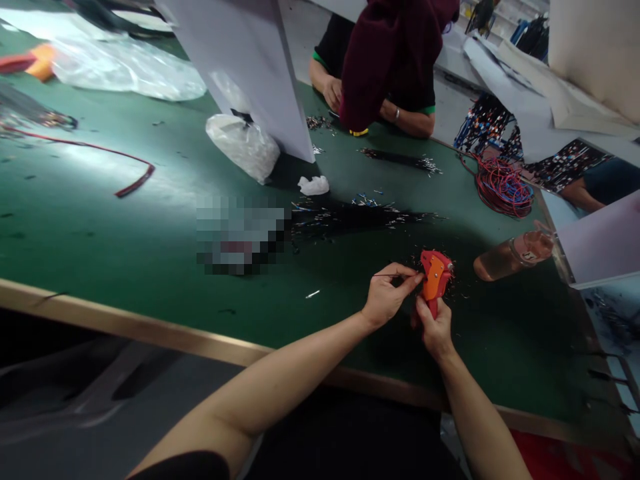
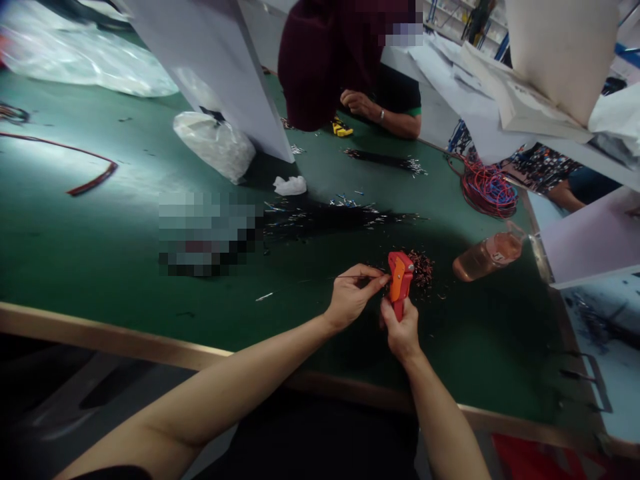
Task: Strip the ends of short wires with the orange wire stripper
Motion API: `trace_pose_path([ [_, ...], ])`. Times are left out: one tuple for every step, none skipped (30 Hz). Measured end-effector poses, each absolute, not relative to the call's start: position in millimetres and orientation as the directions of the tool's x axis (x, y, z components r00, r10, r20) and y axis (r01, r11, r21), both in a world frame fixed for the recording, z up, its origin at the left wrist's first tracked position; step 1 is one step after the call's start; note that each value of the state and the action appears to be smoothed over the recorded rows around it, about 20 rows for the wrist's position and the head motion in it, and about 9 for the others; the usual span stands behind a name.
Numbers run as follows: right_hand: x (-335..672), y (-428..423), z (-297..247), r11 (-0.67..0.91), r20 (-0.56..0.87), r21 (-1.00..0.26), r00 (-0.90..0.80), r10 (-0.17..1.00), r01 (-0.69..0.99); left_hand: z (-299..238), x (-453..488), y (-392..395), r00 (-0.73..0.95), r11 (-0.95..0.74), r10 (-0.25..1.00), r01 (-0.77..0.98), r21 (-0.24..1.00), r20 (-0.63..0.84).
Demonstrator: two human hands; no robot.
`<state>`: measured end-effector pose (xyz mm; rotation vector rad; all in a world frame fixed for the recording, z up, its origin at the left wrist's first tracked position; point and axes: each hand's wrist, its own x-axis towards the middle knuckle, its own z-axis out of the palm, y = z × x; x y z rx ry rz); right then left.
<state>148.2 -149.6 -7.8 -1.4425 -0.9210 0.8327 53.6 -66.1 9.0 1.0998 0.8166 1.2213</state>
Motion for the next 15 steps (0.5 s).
trace_pose_path([
  [147.4,-149.9,-7.9,-0.021,0.01,-0.998,0.442,0.897,0.064,8.7,53.7,-66.2,0.192,-0.009,0.979,-0.306,0.952,0.071],
  [146.6,-150.1,-8.5,-0.024,0.0,-0.999,0.449,0.894,0.049,8.5,53.8,-66.3,0.193,-0.005,0.979,-0.307,0.952,0.068],
  [145.9,-150.1,-9.5,-0.025,-0.01,-0.999,0.456,0.89,0.028,8.6,53.9,-66.3,0.191,-0.002,0.98,-0.309,0.951,0.064],
  [145.4,-149.9,-10.7,-0.025,-0.022,-1.0,0.456,0.89,0.001,9.0,53.9,-66.2,0.189,0.001,0.98,-0.311,0.951,0.06],
  [145.2,-149.6,-12.0,-0.023,-0.034,-0.999,0.448,0.893,-0.03,9.6,53.8,-66.0,0.189,0.008,0.981,-0.313,0.95,0.054],
  [145.6,-149.0,-13.2,-0.015,-0.042,-0.998,0.437,0.899,-0.064,10.5,53.5,-65.7,0.192,0.018,0.98,-0.316,0.948,0.045],
  [146.5,-148.2,-14.0,-0.003,-0.044,-0.996,0.427,0.903,-0.095,11.6,53.1,-65.1,0.195,0.031,0.98,-0.321,0.947,0.034],
  [148.0,-147.2,-14.2,0.014,-0.041,-0.992,0.422,0.905,-0.125,12.8,52.5,-64.4,0.198,0.048,0.98,-0.326,0.944,0.019],
  [150.0,-146.0,-13.6,0.036,-0.035,-0.987,0.424,0.905,-0.159,13.8,52.0,-63.5,0.203,0.067,0.979,-0.333,0.941,0.002],
  [152.5,-144.8,-12.2,0.064,-0.028,-0.978,0.433,0.901,-0.197,14.6,51.5,-62.4,0.208,0.089,0.978,-0.34,0.936,-0.017],
  [155.1,-143.7,-10.0,0.094,-0.022,-0.967,0.445,0.895,-0.236,14.9,51.1,-61.2,0.214,0.111,0.976,-0.347,0.931,-0.037],
  [157.7,-142.8,-7.2,0.12,-0.019,-0.953,0.45,0.893,-0.279,14.8,50.9,-60.1,0.222,0.132,0.973,-0.351,0.927,-0.055],
  [160.1,-142.1,-4.1,0.139,-0.02,-0.935,0.441,0.897,-0.326,14.2,51.0,-59.0,0.234,0.151,0.97,-0.353,0.923,-0.069],
  [162.1,-141.7,-1.0,0.152,-0.021,-0.916,0.422,0.906,-0.372,13.2,51.3,-58.2,0.249,0.165,0.965,-0.352,0.921,-0.077],
  [163.5,-141.6,1.8,0.16,-0.02,-0.896,0.398,0.917,-0.414,12.0,51.8,-57.7,0.264,0.173,0.961,-0.351,0.92,-0.08],
])
